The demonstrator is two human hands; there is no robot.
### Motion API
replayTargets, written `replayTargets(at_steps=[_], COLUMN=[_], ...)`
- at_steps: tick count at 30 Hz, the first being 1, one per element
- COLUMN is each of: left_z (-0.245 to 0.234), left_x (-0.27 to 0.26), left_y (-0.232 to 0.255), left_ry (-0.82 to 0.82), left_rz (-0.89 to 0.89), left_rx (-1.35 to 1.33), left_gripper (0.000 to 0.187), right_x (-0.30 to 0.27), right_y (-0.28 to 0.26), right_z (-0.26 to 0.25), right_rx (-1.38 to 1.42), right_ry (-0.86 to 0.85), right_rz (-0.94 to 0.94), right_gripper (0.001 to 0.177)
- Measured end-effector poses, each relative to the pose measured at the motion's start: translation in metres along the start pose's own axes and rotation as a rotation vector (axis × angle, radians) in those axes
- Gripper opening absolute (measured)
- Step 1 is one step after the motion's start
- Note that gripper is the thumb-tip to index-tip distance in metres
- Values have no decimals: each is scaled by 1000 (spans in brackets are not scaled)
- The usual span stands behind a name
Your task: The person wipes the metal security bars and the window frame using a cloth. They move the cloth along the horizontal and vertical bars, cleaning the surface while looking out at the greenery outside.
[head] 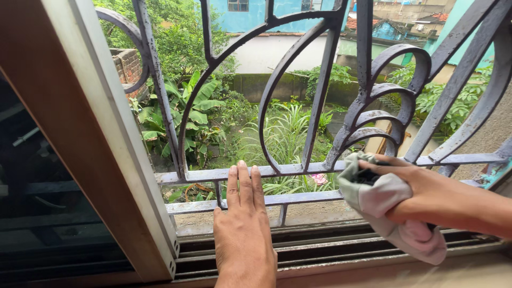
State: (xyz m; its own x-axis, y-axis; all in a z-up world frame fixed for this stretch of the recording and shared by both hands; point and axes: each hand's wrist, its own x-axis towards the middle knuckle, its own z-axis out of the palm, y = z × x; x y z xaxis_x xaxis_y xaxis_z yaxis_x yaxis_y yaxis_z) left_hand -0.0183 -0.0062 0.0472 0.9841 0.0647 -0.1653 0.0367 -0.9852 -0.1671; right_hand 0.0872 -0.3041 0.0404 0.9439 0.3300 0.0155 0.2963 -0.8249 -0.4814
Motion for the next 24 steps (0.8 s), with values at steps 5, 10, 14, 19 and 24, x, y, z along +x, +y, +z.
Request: replayTargets(at_steps=[5, 10, 14, 19, 24], left_z=[1, 1, 7, 18, 30], left_x=[-1, 0, 2, 8, 1], left_y=[2, 6, 6, 5, 16], left_ry=[-9, 22, 54, 144, 198], left_rz=[-9, -24, -34, -13, 60], left_rx=[2, -17, -46, -136, -146], left_gripper=[118, 116, 114, 113, 116], right_x=[0, 1, -1, -8, -31], right_y=[-26, -14, -15, -48, -35], right_z=[11, 31, 18, 8, -4], right_rx=[-153, -39, -12, -33, 203], right_ry=[30, 121, 74, 34, -17], right_rz=[299, -313, 11, 361, 476], right_gripper=[65, 67, 83, 60, 56])
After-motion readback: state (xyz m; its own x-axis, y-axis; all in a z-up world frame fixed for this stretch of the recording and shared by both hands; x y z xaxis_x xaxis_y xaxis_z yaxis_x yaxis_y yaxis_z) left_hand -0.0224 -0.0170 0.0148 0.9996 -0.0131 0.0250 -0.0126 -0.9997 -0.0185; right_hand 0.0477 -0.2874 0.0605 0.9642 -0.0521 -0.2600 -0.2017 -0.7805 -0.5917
